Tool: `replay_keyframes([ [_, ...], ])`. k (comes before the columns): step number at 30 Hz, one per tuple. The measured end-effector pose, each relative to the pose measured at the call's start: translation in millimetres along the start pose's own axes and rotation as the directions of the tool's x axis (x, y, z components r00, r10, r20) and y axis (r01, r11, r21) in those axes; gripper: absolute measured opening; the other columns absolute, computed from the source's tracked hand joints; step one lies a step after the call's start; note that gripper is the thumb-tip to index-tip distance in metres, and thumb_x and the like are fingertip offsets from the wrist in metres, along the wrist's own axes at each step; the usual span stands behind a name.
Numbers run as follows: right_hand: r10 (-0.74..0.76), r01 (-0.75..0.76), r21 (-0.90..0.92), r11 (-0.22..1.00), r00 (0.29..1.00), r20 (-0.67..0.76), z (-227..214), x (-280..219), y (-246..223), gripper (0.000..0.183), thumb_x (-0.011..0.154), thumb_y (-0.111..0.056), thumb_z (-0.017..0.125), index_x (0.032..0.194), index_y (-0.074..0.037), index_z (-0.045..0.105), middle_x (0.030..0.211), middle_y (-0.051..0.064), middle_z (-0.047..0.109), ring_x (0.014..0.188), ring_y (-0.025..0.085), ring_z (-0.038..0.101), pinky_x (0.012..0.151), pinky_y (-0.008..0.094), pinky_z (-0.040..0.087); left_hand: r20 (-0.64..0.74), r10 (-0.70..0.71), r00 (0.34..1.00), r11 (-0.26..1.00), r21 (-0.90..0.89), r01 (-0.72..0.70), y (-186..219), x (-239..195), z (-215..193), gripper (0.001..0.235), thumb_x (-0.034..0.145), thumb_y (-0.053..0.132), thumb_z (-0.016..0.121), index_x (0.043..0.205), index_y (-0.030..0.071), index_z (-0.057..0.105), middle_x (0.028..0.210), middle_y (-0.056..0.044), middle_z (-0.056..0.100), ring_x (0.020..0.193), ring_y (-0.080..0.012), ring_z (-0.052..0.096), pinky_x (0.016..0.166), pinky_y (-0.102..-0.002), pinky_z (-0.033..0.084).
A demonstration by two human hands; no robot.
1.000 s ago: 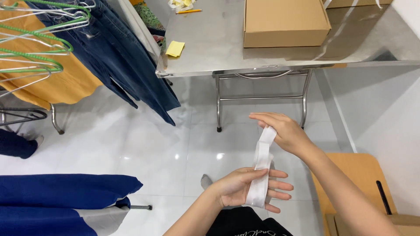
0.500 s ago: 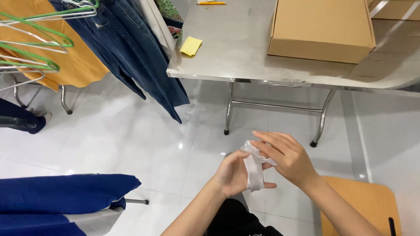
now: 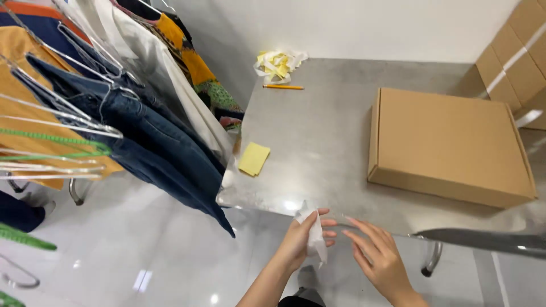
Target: Unpacking a garment from a shipping box and hanging it on a clothing rack
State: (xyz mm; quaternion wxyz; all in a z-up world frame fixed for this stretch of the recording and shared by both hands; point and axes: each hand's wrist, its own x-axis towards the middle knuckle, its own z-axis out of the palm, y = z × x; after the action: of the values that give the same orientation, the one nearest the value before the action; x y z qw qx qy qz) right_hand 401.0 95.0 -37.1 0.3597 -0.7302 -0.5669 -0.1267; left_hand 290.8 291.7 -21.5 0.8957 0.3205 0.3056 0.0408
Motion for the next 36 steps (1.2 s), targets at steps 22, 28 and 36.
replay_keyframes([
  [22, 0.380, -0.441, -0.147, 0.886, 0.505, 0.775, 167.8, 141.4, 201.2, 0.056, 0.101, -0.022, 0.066, 0.154, -0.018, 0.051, 0.175, 0.003, 0.029, 0.163, 0.020, 0.025, 0.131, 0.043, 0.028, -0.449, 0.501, 0.740, 0.429, 0.871, 0.238, 95.9, 268.7, -110.5, 0.036, 0.098, 0.039, 0.068, 0.095, 0.003, 0.070, 0.104, -0.018, 0.075, 0.102, -0.0414, 0.069, 0.088, -0.052, 0.051],
  [28, 0.370, -0.451, -0.154, 0.879, 0.443, 0.816, 169.0, 152.8, 200.7, 0.058, 0.101, -0.013, 0.060, 0.157, -0.023, 0.045, 0.178, -0.001, 0.020, 0.165, 0.018, 0.021, 0.129, 0.042, 0.033, -0.451, 0.364, 0.815, 0.532, 0.819, 0.215, 119.5, 220.9, -106.6, 0.044, 0.097, 0.044, 0.066, 0.066, 0.015, 0.055, 0.064, -0.004, 0.057, 0.068, -0.0210, 0.055, 0.065, -0.039, 0.038],
  [36, 0.472, -0.718, 0.137, 0.682, 0.575, 0.668, 167.1, 129.2, 195.8, 0.038, 0.101, -0.019, 0.060, 0.138, -0.021, 0.070, 0.171, -0.004, 0.044, 0.163, 0.015, 0.030, 0.134, 0.046, 0.015, -0.656, 0.229, 0.719, 0.973, 0.187, -0.139, 134.3, 140.1, -89.5, 0.035, 0.106, 0.022, 0.056, 0.118, 0.000, 0.080, 0.092, -0.014, 0.076, 0.060, -0.0207, 0.064, 0.046, -0.032, 0.051],
])
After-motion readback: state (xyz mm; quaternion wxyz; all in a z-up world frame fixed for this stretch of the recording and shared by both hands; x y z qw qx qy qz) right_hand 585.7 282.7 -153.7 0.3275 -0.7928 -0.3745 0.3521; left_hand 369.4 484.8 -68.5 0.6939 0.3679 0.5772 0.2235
